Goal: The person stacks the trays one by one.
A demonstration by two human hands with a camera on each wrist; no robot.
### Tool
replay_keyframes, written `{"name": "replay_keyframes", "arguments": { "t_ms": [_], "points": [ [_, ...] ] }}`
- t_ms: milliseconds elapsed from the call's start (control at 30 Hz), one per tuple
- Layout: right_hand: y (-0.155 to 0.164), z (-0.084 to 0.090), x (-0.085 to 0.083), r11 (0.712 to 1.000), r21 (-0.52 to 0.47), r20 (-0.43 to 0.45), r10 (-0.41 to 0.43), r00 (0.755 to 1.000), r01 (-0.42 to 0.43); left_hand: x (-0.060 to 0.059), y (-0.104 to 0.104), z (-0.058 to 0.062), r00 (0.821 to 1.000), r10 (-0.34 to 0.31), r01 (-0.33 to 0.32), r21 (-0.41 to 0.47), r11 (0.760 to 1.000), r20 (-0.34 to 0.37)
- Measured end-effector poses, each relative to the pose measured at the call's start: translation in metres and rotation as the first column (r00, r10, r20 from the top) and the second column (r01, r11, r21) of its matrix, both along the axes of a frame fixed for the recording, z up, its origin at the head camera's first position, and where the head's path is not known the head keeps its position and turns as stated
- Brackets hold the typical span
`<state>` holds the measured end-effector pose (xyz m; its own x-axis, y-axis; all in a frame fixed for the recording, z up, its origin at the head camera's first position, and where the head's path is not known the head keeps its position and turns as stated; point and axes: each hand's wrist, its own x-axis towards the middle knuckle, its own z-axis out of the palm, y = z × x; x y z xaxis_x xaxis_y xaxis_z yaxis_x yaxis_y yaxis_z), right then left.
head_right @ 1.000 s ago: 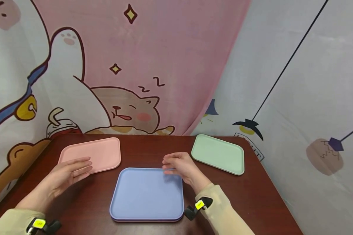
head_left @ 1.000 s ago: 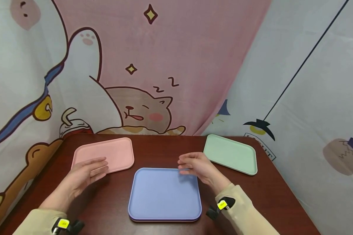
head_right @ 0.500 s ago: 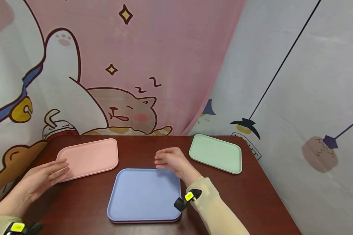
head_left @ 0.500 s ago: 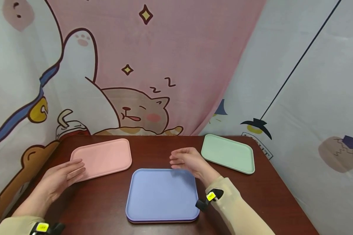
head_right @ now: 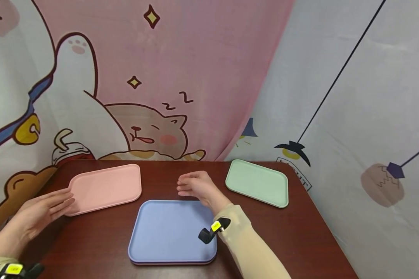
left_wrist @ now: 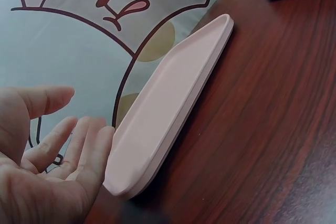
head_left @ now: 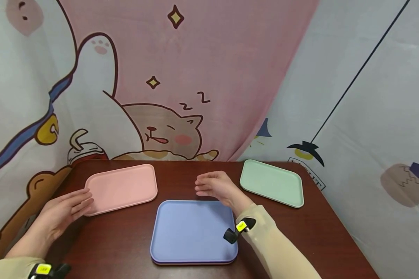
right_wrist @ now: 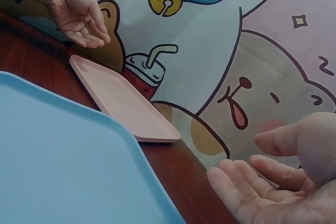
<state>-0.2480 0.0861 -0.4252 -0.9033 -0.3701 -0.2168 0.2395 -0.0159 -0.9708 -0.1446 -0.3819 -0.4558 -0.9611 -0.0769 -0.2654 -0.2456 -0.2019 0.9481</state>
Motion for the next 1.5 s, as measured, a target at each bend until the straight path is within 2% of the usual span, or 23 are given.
{"name": "replay_keyframes", "arguments": {
  "t_ms": [167,333,633,967,1133,1333,1500],
  "points": [
    [-0.005,0.0,-0.003,1.0,-0.007,0.009,0.005,1.0,-0.005,0.001,-0.006,-0.001,0.999,0.0,0.001,0.018,1.0,-0.041],
    [-0.01,-0.001,-0.006,1.0,-0.002,0.004,0.019,1.0,-0.019,0.004,-0.016,-0.005,0.996,0.007,0.0,0.072,0.997,-0.092],
    [-0.018,-0.007,-0.013,1.0,0.004,0.011,0.028,1.0,-0.028,0.006,-0.029,-0.011,0.995,0.035,-0.027,0.08,0.996,-0.098],
    [-0.031,-0.017,-0.019,1.0,-0.001,0.035,0.027,0.999,-0.027,0.008,-0.042,-0.021,0.994,0.047,-0.047,0.004,0.999,-0.093],
    [-0.038,-0.021,-0.022,1.0,-0.005,0.046,0.027,0.999,-0.027,0.007,-0.046,-0.021,0.997,0.057,-0.06,-0.069,0.996,-0.046],
    [-0.048,-0.025,-0.026,0.999,-0.001,0.051,0.042,0.998,-0.042,0.004,-0.047,-0.017,1.0,0.021,-0.018,-0.194,0.981,0.015],
    [-0.054,-0.027,-0.03,0.999,0.019,0.051,0.039,0.998,-0.04,0.002,-0.047,-0.018,1.0,-0.007,0.01,-0.206,0.978,0.016]
  ]
}}
